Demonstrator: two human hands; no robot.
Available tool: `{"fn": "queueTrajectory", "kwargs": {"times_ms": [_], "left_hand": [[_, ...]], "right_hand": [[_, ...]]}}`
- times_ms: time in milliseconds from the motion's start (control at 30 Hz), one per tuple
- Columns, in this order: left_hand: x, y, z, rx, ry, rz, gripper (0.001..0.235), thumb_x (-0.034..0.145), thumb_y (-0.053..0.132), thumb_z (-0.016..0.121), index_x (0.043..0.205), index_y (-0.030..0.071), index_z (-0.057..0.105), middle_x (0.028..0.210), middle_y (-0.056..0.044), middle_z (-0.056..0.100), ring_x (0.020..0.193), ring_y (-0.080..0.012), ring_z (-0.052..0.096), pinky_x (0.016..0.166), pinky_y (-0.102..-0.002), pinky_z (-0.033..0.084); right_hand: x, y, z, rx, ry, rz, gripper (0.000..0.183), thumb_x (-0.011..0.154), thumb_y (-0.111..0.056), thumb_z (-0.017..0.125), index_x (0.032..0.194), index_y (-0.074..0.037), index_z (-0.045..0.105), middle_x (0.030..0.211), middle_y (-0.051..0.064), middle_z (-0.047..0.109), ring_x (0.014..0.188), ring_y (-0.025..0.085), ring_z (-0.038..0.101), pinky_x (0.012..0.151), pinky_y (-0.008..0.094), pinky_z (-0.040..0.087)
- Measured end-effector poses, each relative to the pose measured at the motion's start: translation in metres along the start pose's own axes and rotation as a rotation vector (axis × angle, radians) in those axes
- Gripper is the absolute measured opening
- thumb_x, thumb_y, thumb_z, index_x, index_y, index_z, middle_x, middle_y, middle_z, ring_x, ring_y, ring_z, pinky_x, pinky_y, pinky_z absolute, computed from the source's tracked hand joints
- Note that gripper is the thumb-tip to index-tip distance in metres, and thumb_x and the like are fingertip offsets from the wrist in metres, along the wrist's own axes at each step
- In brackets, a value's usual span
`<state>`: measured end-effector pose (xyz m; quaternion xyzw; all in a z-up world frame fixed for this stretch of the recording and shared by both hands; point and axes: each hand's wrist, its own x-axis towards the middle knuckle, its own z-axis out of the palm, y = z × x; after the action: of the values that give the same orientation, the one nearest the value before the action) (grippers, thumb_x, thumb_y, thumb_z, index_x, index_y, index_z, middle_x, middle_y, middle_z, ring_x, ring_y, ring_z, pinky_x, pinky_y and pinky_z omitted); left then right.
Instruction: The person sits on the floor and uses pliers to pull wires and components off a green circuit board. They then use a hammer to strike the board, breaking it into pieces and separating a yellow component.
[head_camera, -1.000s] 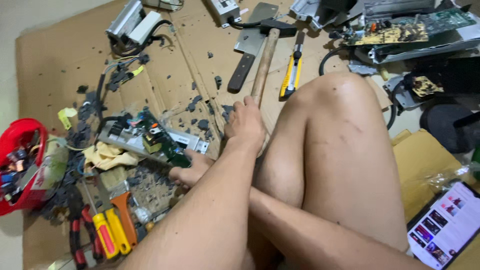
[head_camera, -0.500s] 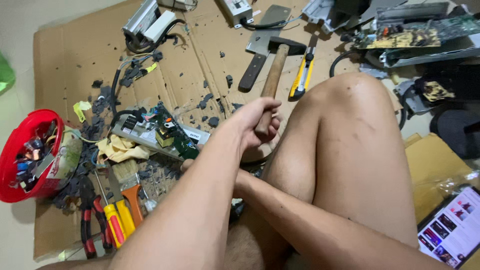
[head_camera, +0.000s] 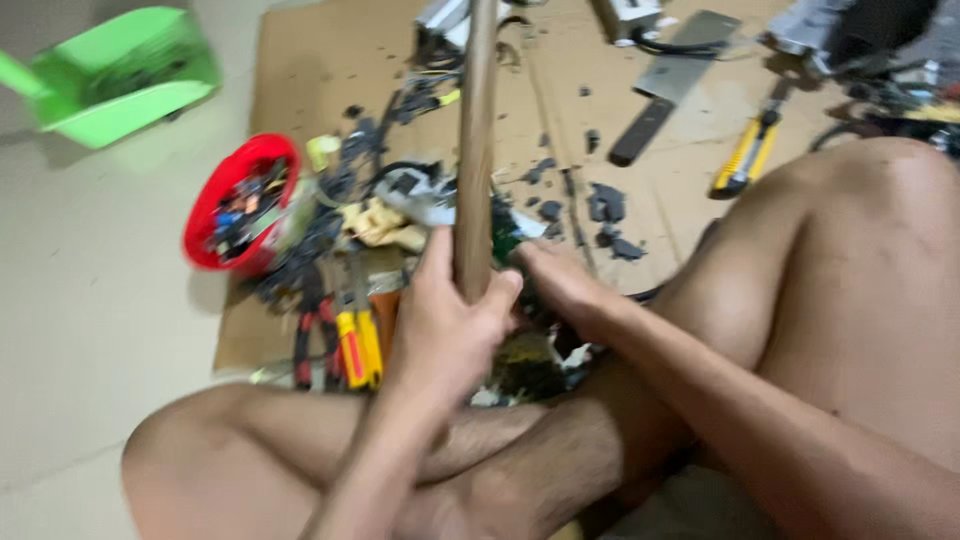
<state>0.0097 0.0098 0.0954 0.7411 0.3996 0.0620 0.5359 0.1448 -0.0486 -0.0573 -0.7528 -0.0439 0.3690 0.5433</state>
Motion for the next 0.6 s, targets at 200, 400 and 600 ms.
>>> {"fn": "queueTrajectory", "kwargs": {"times_ms": [200,400,600], "left_hand": [[0.019,-0.026,-0.027,-0.373,0.052,-0.21,0.039,0.107,0.039,0.044,0.118,0.002,0.052,0.063,0.003,0.047,0.038,-0.0075,0.045,0.033,-0.021,0.043],[-0.019,-0.063,-0.02,-0.039,0.058,-0.315,0.066,0.098,0.061,0.043,0.106,0.002,0.072,0.078,-0.019,0.07,0.044,-0.0235,0.065,0.033,-0.036,0.056],[-0.04,-0.051,0.002,0.248,0.096,-0.249,0.061,0.099,0.053,0.035,0.117,0.004,0.067,0.115,-0.027,0.07,0.12,-0.0437,0.063,0.103,-0.057,0.047]], "right_hand": [[-0.044,-0.039,-0.004,-0.183,-0.123,0.043,0.078,0.092,-0.041,0.051,0.158,-0.005,0.032,0.162,0.024,0.03,0.151,0.047,0.023,0.122,0.063,0.022],[-0.071,-0.046,0.006,-0.113,-0.016,0.04,0.068,0.082,-0.043,0.059,0.141,-0.011,0.06,0.145,0.023,0.055,0.137,0.043,0.048,0.107,0.06,0.044],[-0.034,-0.021,-0.002,-0.304,-0.036,-0.043,0.065,0.089,-0.053,0.052,0.145,-0.019,0.058,0.145,0.02,0.056,0.141,0.042,0.044,0.119,0.054,0.031]]}}
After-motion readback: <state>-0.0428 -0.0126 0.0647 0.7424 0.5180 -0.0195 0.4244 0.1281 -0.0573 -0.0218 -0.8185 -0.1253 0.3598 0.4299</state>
